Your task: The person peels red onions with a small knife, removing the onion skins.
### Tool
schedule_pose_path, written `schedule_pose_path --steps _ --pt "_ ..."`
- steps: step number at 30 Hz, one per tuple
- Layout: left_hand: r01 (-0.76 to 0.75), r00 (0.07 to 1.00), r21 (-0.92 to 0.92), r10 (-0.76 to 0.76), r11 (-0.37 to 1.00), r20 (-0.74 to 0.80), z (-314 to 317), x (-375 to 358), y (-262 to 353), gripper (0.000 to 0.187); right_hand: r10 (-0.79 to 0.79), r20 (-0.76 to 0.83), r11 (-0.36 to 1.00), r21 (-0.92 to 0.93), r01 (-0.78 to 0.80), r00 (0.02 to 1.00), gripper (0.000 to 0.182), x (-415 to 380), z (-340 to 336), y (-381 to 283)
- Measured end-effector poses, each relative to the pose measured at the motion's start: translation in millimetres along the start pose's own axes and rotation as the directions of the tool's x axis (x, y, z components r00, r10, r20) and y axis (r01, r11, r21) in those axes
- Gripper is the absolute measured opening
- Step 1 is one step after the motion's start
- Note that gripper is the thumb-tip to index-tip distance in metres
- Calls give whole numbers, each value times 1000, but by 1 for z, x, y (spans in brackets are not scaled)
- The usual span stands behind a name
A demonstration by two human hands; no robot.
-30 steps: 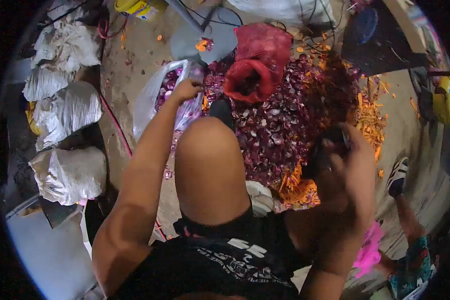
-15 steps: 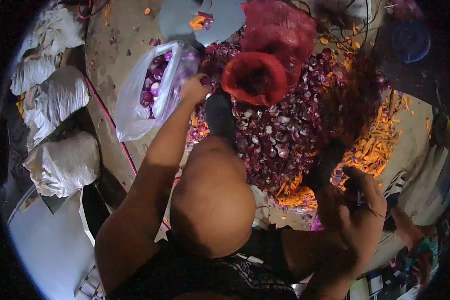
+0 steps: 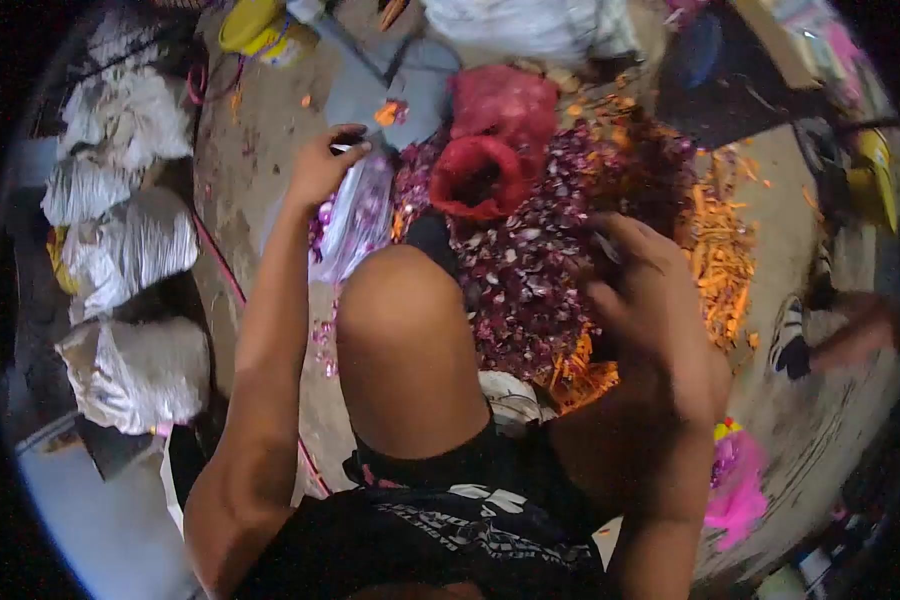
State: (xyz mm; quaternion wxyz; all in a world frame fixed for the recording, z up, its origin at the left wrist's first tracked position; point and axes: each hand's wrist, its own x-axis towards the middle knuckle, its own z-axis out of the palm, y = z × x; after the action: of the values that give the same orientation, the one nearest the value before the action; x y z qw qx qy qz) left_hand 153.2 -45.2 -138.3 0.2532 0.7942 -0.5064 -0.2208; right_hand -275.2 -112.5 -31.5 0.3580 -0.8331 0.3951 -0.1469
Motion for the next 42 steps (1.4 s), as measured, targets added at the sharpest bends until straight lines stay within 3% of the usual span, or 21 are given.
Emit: schedule_pose_path --steps 2,4,6,7,9,13,14,15,16,18,21,22,25,26,29,33,36,42 --pt "-143 974 -171 169 975 147 -12 -26 91 39 23 -102 993 120 -10 995 33 -2 6 -5" --pt "-11 893 -376 178 927 412 -17 -59 172 45 -1 -207 957 282 61 978 30 -6 7 -21" --pt "216 789 -560 195 800 583 5 -89 214 61 46 -321 868 482 121 946 29 -9 14 -34" --pt "376 698 -555 167 742 696 11 -105 237 61 73 -367 804 572 163 927 29 -11 15 -40" --pt "497 658 -602 181 625 731 34 -127 256 52 119 -476 769 600 223 871 31 -20 11 -52" --pt "466 697 -819 431 334 573 61 -120 250 35 231 -589 658 681 322 775 33 -25 -12 -29" --pt "482 706 -840 457 249 541 62 -118 251 31 372 -415 595 793 131 830 34 -32 -26 -19" --pt "497 714 -853 481 162 508 61 -118 256 28 338 -471 641 749 168 815 34 -39 -33 -16" --pt "466 790 -877 390 116 472 60 -121 264 29 299 -528 683 700 208 795 34 -43 -39 -13" --pt "352 823 -926 428 134 374 60 -116 265 38 257 -611 737 625 257 749 38 -58 -53 -10" --pt "315 797 -940 500 136 339 71 -101 244 52 417 -441 809 578 -103 795 44 -83 -71 27" --pt "304 793 -944 514 130 326 75 -96 242 54 386 -592 866 496 -58 708 44 -80 -54 33" --pt "316 788 -945 531 86 311 75 -91 253 59 291 -550 951 259 -171 783 40 -76 -41 44" --pt "319 788 -945 532 79 310 73 -91 256 58 378 -484 877 460 -138 789 37 -71 -44 46" --pt "197 842 -970 483 142 242 75 -85 262 58 292 -498 901 429 -60 816 36 -52 -41 28" --pt "69 923 -974 356 217 145 80 -78 265 63 49 -508 997 70 -16 860 37 -25 -12 18" --pt "-93 934 -955 357 281 14 85 -76 262 62 88 -447 996 20 -89 890 42 -16 -7 1" --pt "-77 961 -910 274 408 41 81 -76 255 65 34 -434 989 -115 -93 900 47 5 13 5"
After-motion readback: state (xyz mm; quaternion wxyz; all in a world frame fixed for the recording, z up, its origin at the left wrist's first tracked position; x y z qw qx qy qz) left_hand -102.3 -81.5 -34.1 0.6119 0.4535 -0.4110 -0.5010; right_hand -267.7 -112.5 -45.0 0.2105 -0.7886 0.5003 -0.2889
